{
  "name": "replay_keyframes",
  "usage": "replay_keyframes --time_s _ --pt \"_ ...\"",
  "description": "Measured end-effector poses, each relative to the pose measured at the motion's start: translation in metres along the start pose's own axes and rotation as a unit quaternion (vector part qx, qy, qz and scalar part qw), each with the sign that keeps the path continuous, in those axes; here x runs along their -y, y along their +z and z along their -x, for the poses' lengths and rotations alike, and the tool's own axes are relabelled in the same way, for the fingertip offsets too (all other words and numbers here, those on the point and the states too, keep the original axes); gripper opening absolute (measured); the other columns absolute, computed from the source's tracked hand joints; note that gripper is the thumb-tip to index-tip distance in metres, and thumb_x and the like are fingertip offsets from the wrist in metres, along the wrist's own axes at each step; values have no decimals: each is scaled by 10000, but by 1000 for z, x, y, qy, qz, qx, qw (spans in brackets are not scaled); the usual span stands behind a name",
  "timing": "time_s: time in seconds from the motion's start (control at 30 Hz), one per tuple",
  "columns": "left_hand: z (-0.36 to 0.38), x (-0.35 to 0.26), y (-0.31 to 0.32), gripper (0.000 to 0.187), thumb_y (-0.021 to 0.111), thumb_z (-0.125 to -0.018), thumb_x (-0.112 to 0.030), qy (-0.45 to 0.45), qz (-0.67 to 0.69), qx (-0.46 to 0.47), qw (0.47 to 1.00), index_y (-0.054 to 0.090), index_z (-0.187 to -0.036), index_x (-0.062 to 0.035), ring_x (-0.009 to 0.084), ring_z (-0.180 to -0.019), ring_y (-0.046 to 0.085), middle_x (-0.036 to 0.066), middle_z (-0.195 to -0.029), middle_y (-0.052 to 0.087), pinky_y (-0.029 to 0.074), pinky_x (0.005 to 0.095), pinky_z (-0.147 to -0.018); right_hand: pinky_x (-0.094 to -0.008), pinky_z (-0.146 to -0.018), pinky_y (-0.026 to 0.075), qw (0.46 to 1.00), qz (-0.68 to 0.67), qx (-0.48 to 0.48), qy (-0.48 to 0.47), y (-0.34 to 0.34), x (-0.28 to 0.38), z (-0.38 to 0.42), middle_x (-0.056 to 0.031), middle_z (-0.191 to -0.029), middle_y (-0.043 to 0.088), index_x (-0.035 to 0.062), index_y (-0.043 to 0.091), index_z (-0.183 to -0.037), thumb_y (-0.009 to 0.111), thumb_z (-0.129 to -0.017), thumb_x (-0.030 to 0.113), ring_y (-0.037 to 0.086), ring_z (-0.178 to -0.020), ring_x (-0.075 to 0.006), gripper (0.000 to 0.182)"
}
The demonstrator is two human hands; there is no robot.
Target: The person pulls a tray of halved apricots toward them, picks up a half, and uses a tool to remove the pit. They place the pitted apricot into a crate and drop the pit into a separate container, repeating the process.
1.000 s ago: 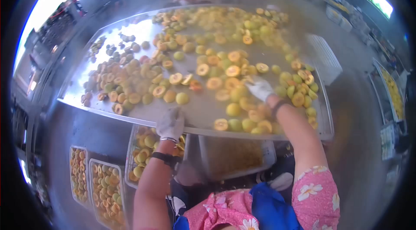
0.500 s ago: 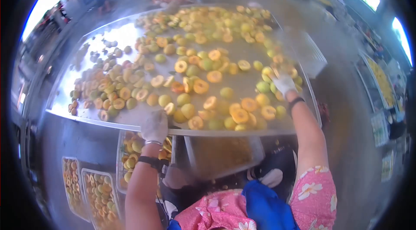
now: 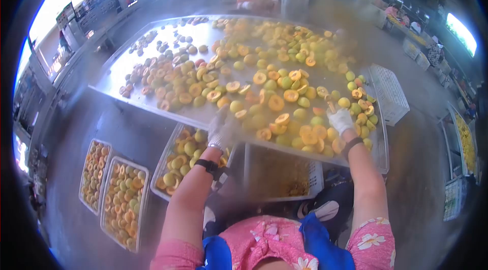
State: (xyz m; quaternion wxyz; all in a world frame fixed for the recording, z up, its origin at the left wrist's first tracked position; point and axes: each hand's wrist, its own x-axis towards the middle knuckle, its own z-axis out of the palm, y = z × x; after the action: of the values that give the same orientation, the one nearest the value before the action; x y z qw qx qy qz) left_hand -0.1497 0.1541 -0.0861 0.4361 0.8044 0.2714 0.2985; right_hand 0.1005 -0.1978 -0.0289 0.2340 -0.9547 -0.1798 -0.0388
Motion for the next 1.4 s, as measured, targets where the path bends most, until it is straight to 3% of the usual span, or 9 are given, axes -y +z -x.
replay_keyframes --time_s 0.4,0.57,0.63,0.77,0.8,0.97,1.13,1.27,1.4 --pt "72 -41 -10 474 643 -831 -290 162 -185 30 969 593 -1265 -106 331 -1122 574 149 -1188 644 400 435 -1018 -383 -809 500 959 -274 67 -31 13 5 48 -165 -957 695 87 649 -1134 664 -876 322 654 -902 -329 349" --pt "52 -113 -5 426 579 -865 -428 31 -293 237 926 688 -1108 -96 338 -974 663 164 -999 701 507 436 -857 -392 -820 507 975 -184 69 -104 2 52 100 -196 -989 695 61 659 -1117 662 -887 356 664 -929 -335 375" --pt "42 -71 35 517 524 -853 -533 78 -315 182 928 726 -1007 -83 336 -916 691 170 -974 717 536 445 -770 -390 -845 502 960 -235 104 -108 4 63 123 -183 -1012 704 41 660 -1137 659 -896 385 663 -955 -338 420" --pt "38 -99 47 407 579 -850 -405 -30 -285 209 935 723 -1067 -92 300 -1006 692 137 -1097 714 554 406 -834 -308 -667 508 923 -260 142 -246 41 43 156 -74 -902 696 25 668 -1129 655 -927 261 645 -773 -155 311" --pt "35 -91 60 360 619 -840 -340 -43 -281 192 939 720 -1095 -107 292 -1039 687 123 -1137 706 556 412 -830 -271 -603 482 935 -239 262 -24 4 90 179 -50 -858 670 25 666 -1120 637 -931 193 599 -693 -105 254" --pt "38 -99 65 333 680 -820 -257 -42 -278 203 938 715 -1118 -111 267 -1134 649 113 -1208 670 541 397 -885 -233 -566 443 888 -342 306 12 38 72 212 3 -813 621 41 642 -1109 636 -935 163 545 -642 -77 212" --pt "65 -98 38 274 679 -800 -227 -33 80 49 995 685 -1008 -50 255 -990 641 152 -1066 653 518 373 -835 -219 -534 418 906 -366 194 -91 56 68 210 20 -814 611 56 638 -1128 643 -947 195 526 -622 -60 229" --pt "92 -62 56 192 627 -797 -262 -177 528 -24 831 640 -885 -91 165 -717 563 23 -764 598 481 310 -640 -211 -461 361 903 -358 85 -221 83 71 204 36 -767 568 82 625 -1145 607 -977 254 465 -548 -45 241" --pt "147 -57 21 194 586 -838 -281 -306 642 62 700 631 -868 -95 200 -705 607 57 -782 628 523 359 -622 -199 -397 265 865 -424 269 0 83 99 213 59 -707 465 104 571 -1226 512 -1015 398 338 -465 -19 367"
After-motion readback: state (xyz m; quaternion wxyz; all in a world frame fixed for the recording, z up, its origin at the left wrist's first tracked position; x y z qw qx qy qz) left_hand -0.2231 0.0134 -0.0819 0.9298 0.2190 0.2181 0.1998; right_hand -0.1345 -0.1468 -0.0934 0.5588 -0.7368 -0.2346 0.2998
